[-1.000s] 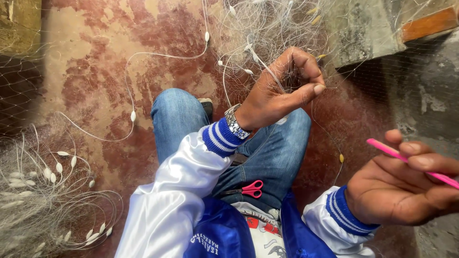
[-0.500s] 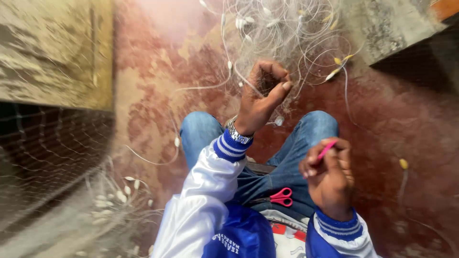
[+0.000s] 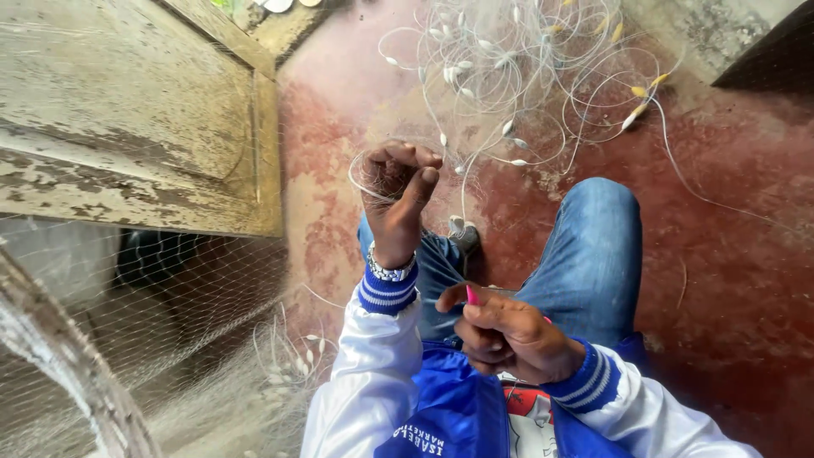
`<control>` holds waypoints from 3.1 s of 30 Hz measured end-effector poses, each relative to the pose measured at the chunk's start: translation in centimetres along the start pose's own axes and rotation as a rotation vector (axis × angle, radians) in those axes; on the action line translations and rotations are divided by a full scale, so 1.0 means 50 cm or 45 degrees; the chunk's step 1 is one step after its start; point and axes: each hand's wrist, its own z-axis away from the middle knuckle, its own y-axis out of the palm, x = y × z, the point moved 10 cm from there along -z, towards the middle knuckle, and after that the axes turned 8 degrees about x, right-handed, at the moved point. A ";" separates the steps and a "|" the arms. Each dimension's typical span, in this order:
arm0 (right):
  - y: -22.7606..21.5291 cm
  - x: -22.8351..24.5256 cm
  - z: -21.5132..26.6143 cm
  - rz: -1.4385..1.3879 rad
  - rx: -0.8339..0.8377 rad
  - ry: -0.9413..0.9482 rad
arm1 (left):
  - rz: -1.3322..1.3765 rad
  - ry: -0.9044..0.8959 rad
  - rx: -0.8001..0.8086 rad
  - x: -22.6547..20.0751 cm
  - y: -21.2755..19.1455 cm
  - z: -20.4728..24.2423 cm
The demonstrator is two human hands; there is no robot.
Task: The person sits on the floor and repairs a fishing net by threading a small white float onto the netting using a pink plastic tool. They repeatedly pull the float through the mesh and adjust the netting with both hands.
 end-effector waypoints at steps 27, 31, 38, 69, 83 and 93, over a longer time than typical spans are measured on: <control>0.080 0.223 0.138 1.846 -0.586 -0.598 | -0.310 0.196 -0.064 -0.142 -0.020 0.028; 0.033 0.216 0.170 1.284 -0.374 -0.837 | -0.328 0.212 0.001 -0.159 0.020 0.020; 0.026 0.086 0.101 0.379 0.073 -0.506 | -0.464 0.258 0.085 -0.187 0.062 0.013; 0.084 0.236 0.200 1.368 -0.526 -1.031 | 0.163 0.084 -0.315 -0.117 0.037 0.017; 0.194 0.359 0.143 0.876 -0.067 -1.068 | 0.739 -0.050 -0.262 -0.099 0.031 0.034; 0.151 0.426 0.001 1.405 -0.460 -1.015 | 0.485 0.130 -0.349 -0.141 0.015 0.055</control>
